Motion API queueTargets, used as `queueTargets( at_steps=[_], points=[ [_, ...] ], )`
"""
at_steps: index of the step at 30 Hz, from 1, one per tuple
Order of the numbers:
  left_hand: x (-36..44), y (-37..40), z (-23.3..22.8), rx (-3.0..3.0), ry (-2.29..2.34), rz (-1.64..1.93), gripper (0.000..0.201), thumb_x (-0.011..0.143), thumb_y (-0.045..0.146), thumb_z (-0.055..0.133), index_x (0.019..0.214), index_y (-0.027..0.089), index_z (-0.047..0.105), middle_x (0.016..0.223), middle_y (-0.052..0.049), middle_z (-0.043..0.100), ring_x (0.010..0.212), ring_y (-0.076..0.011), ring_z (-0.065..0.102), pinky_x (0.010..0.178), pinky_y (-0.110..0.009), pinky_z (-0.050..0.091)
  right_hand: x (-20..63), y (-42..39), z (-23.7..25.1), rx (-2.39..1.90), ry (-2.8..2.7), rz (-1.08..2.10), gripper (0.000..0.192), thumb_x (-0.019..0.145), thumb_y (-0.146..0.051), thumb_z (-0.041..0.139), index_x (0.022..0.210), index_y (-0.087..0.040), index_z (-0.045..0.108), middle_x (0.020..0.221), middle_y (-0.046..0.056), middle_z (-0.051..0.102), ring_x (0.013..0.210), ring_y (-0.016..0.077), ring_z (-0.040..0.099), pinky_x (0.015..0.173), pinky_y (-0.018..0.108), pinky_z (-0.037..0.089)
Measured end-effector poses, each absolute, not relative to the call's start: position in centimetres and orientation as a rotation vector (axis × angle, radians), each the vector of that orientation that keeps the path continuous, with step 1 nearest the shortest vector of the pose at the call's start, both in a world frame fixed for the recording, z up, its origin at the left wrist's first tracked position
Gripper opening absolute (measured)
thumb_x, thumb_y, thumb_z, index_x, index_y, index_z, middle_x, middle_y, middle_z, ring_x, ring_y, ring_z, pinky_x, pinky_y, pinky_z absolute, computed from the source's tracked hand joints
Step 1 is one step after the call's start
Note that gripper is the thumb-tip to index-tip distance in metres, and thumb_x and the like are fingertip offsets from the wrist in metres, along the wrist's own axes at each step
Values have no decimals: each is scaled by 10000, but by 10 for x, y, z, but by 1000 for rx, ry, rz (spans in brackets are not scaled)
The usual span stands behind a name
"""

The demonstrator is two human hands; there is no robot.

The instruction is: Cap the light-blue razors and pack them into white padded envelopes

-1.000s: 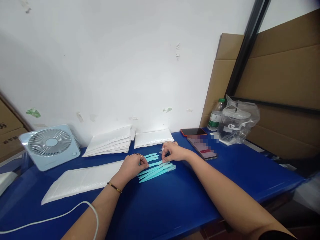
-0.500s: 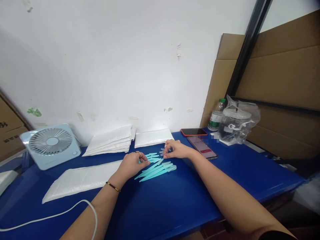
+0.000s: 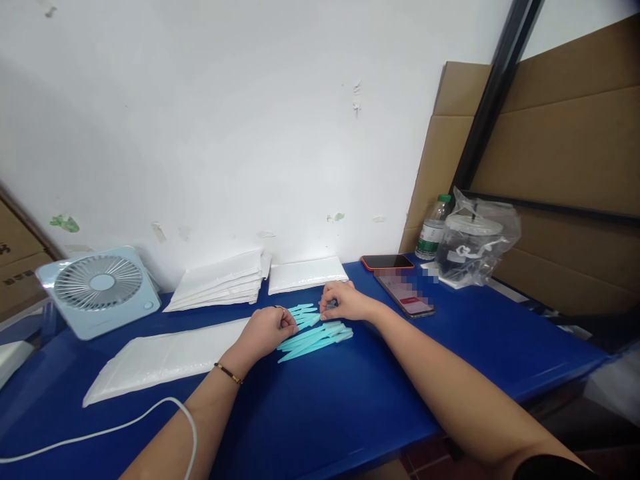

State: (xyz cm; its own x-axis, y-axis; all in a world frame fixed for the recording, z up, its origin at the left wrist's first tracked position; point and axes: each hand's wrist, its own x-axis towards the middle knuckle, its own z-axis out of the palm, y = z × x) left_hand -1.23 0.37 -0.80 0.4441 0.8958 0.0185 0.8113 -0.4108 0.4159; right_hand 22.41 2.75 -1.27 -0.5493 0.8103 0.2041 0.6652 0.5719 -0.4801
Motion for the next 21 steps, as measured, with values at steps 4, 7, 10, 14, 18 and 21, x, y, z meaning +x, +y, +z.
queueTargets(
  at_steps=[4,7,10,14,18,21],
  points=[
    [-13,3,-4,2442,1530,320,197,748,378,517,731,231,646,754,6,654,716,-155,580,598,-247,345,228,31,-13,-1178,-2424,539,201,675,-438,701,751,-252,713,875,0,583,891,182,515,823,319,253],
    [-17,5,-4,2476,1604,319,182,758,369,516,724,239,639,761,12,654,744,-158,582,627,-254,347,236,34,-12,-1250,-2375,546,196,679,-427,700,743,-242,715,853,-4,590,862,175,527,828,319,254],
    [-19,4,-2,2480,1650,405,179,738,392,547,777,239,631,807,12,656,784,-167,583,647,-258,351,244,33,-7,-1331,-2323,544,220,682,-442,690,747,-234,715,850,4,589,831,176,534,836,328,260],
    [-12,-6,2,2450,1541,453,324,742,535,507,796,238,626,804,11,645,726,-159,573,594,-253,344,246,26,2,-1266,-2364,581,249,681,-467,679,784,-242,711,859,5,583,833,174,531,854,325,264],
    [-2,-16,5,2420,1400,342,383,668,595,560,772,234,635,749,18,635,659,-146,561,551,-244,331,241,23,3,-1210,-2497,630,279,635,-483,707,773,-241,721,854,8,570,841,180,522,853,326,262],
    [0,-17,4,2422,1363,302,270,705,486,560,729,227,637,730,22,640,655,-137,563,563,-238,334,238,24,1,-1209,-2510,682,282,650,-481,694,753,-220,719,828,6,579,818,174,522,859,329,264]
  ],
)
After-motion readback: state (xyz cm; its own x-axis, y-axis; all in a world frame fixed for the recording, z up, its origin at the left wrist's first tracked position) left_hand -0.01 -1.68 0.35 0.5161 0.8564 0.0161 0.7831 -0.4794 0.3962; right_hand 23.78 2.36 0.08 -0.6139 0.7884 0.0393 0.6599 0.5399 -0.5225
